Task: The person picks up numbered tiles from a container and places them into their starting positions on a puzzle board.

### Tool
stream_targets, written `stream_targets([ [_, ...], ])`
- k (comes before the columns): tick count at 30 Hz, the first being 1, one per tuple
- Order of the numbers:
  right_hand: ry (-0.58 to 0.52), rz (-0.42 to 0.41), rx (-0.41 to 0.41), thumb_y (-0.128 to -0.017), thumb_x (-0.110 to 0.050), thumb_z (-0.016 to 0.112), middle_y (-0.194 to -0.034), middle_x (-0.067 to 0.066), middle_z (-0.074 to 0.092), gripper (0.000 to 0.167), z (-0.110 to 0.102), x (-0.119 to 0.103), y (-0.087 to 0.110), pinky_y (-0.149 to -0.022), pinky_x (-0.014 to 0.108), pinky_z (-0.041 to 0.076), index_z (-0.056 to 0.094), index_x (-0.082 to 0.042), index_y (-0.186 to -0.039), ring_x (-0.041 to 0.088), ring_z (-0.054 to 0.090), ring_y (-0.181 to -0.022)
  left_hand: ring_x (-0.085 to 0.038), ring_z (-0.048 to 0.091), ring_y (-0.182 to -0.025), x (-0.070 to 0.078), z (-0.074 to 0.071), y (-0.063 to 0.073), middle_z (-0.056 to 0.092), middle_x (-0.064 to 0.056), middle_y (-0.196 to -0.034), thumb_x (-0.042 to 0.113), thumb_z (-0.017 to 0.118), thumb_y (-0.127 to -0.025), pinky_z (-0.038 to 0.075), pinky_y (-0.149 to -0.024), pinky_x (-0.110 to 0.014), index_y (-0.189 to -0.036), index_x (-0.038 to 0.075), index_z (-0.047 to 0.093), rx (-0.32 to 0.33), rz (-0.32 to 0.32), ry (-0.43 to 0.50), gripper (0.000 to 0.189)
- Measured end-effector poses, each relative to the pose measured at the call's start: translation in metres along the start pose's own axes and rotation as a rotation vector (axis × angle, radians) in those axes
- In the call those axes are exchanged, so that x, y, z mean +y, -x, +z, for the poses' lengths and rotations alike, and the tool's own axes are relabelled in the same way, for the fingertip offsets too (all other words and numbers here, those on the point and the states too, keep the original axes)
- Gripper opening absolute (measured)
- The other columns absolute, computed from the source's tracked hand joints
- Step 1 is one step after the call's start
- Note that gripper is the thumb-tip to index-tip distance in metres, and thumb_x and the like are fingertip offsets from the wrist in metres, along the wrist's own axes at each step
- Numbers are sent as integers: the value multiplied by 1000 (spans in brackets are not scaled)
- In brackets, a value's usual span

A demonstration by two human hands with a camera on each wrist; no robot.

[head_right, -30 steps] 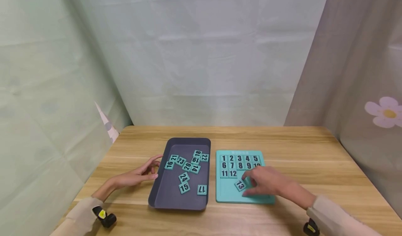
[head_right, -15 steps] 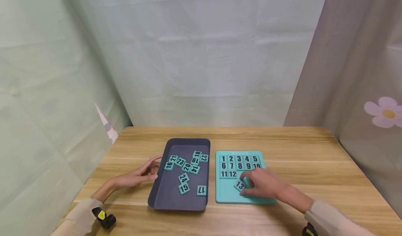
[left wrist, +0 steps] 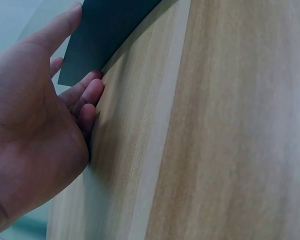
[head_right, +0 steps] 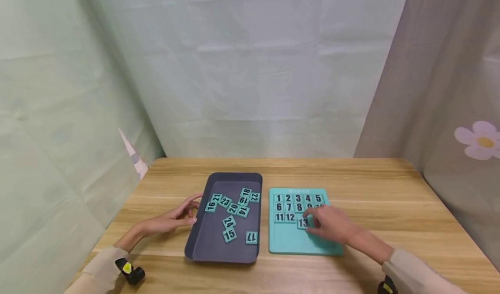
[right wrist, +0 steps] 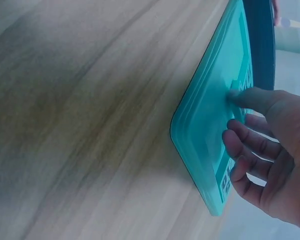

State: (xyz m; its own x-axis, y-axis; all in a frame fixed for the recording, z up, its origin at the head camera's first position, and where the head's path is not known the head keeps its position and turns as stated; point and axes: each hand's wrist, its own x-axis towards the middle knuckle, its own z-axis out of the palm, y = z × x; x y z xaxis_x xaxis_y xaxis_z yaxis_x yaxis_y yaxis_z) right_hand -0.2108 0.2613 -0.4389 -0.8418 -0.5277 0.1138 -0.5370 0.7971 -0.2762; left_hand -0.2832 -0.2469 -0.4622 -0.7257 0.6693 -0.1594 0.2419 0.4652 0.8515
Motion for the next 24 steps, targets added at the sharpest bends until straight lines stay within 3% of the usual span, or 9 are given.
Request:
stream_targets([
  [10,39,-35,67,-84,-21,84,-69,-17,57,27,2,1,-7,-52,18,37,77,-11,-108,-7,41,-60,-25,41,-113,0,0,0,36,-16,-143,27,57,-106,35,-88,-26,-163,29,11,-3,2,5,74],
  [24,28,21,78,-83,-24,85,-67,-16,57,24,4,6,-11,-51,17,35,77,-14,-104,-6,40,-59,-26,41,-114,1,0,0,37,-16,-144,28,56,-106,35,-90,-25,-163,29,9,-2,-7,-9,74],
])
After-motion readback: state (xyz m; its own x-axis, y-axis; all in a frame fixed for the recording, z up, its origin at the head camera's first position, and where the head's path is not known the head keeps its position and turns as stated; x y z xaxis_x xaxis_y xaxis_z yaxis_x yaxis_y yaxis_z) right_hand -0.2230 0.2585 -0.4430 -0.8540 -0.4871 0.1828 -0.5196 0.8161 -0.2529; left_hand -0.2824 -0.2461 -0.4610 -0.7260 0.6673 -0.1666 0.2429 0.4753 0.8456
